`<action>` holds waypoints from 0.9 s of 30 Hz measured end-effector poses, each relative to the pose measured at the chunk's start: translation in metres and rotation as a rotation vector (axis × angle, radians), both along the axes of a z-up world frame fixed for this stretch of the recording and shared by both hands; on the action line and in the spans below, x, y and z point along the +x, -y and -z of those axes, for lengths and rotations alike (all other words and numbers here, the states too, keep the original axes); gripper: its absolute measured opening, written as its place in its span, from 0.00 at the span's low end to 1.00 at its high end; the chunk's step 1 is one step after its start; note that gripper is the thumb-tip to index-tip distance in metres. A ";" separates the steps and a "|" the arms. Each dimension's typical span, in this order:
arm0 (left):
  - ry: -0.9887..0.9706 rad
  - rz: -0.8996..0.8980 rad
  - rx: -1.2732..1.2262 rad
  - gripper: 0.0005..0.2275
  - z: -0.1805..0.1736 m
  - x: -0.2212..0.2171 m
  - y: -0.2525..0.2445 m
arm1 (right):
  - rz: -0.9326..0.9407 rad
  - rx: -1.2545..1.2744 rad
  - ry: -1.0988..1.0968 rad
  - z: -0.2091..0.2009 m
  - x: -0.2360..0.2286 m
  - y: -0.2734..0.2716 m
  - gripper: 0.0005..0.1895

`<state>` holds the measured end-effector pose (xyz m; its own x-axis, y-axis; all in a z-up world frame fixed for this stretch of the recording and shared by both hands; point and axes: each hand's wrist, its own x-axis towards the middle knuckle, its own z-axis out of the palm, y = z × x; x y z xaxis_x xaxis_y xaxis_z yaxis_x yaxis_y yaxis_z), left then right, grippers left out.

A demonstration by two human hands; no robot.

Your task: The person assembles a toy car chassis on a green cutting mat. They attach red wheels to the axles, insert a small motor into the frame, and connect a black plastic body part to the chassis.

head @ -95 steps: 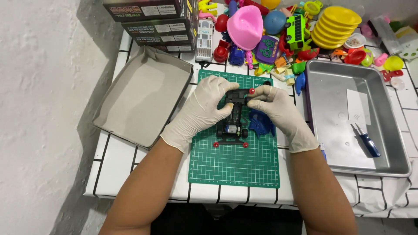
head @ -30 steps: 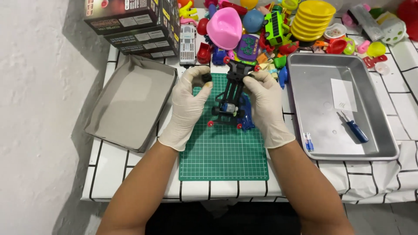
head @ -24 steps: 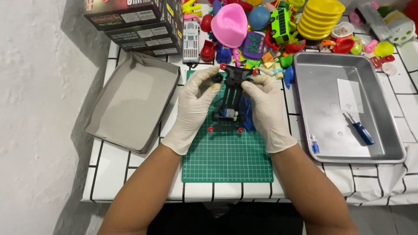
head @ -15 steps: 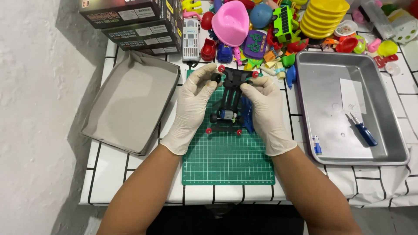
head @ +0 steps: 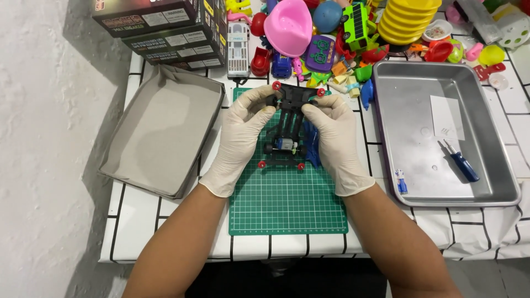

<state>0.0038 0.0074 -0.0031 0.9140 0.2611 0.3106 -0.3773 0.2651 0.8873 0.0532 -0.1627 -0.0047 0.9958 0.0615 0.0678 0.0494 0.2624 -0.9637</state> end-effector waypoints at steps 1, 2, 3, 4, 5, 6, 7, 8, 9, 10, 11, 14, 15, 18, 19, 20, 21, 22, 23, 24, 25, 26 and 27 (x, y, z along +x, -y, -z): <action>0.000 0.000 0.000 0.14 0.000 0.000 0.000 | 0.000 0.000 0.000 -0.001 -0.001 -0.001 0.18; -0.001 -0.002 0.011 0.14 0.000 0.000 0.000 | -0.007 -0.003 -0.004 -0.002 -0.002 -0.001 0.18; -0.002 -0.004 0.023 0.14 0.000 0.000 -0.001 | -0.014 -0.005 -0.007 -0.003 -0.003 -0.002 0.18; -0.003 -0.003 0.023 0.14 0.001 0.001 -0.001 | -0.014 -0.005 -0.007 -0.003 -0.003 -0.002 0.18; -0.003 -0.009 0.031 0.13 0.002 0.001 -0.001 | -0.015 -0.005 -0.006 -0.003 -0.003 -0.002 0.18; -0.004 -0.013 0.038 0.13 0.003 0.002 -0.001 | -0.017 -0.005 -0.006 -0.003 -0.003 -0.002 0.18; -0.004 -0.013 0.038 0.13 0.002 0.001 0.000 | -0.017 -0.005 -0.006 -0.003 -0.003 -0.002 0.18; -0.005 -0.016 0.042 0.13 0.001 0.000 -0.001 | -0.018 -0.007 -0.004 -0.003 -0.003 -0.002 0.18; -0.007 -0.019 0.046 0.13 0.000 0.000 -0.001 | -0.019 -0.009 -0.003 -0.003 -0.003 -0.002 0.18; -0.007 -0.018 0.046 0.13 -0.001 -0.001 -0.001 | -0.018 -0.009 -0.003 -0.005 -0.003 -0.001 0.18; -0.011 -0.024 0.052 0.13 -0.002 -0.001 -0.001 | -0.018 -0.019 0.006 -0.007 -0.004 -0.001 0.19; -0.025 -0.027 0.064 0.13 -0.005 -0.002 -0.001 | -0.012 -0.051 0.038 -0.008 -0.006 0.000 0.19; -0.035 -0.026 0.071 0.14 -0.006 -0.003 -0.001 | -0.005 -0.074 0.061 -0.008 -0.007 0.001 0.19; -0.059 -0.014 0.048 0.14 -0.013 -0.006 -0.002 | 0.001 -0.119 0.099 0.004 0.002 0.008 0.20; -0.060 -0.014 0.048 0.14 -0.009 -0.005 -0.003 | 0.001 -0.118 0.098 -0.001 0.000 0.008 0.20; -0.068 0.000 0.029 0.14 -0.005 -0.003 -0.003 | 0.010 -0.147 0.124 -0.005 -0.003 0.008 0.20; -0.075 0.013 0.009 0.13 0.000 -0.001 -0.004 | 0.019 -0.176 0.149 -0.010 -0.005 0.008 0.20; -0.076 0.014 0.009 0.13 0.004 0.001 -0.004 | 0.019 -0.176 0.149 -0.016 -0.008 0.006 0.20; -0.085 0.022 -0.009 0.14 0.009 0.003 -0.005 | 0.020 -0.185 0.168 -0.023 -0.011 0.005 0.19; -0.093 0.030 -0.027 0.14 0.013 0.005 -0.005 | 0.021 -0.194 0.187 -0.030 -0.014 0.003 0.19; -0.093 0.030 -0.026 0.14 0.014 0.006 -0.005 | 0.021 -0.194 0.187 -0.028 -0.013 0.004 0.19; -0.103 0.033 -0.033 0.14 0.015 0.006 -0.005 | 0.028 -0.205 0.188 -0.025 -0.012 0.005 0.19; -0.113 0.035 -0.040 0.14 0.016 0.007 -0.005 | 0.035 -0.215 0.189 -0.022 -0.011 0.005 0.19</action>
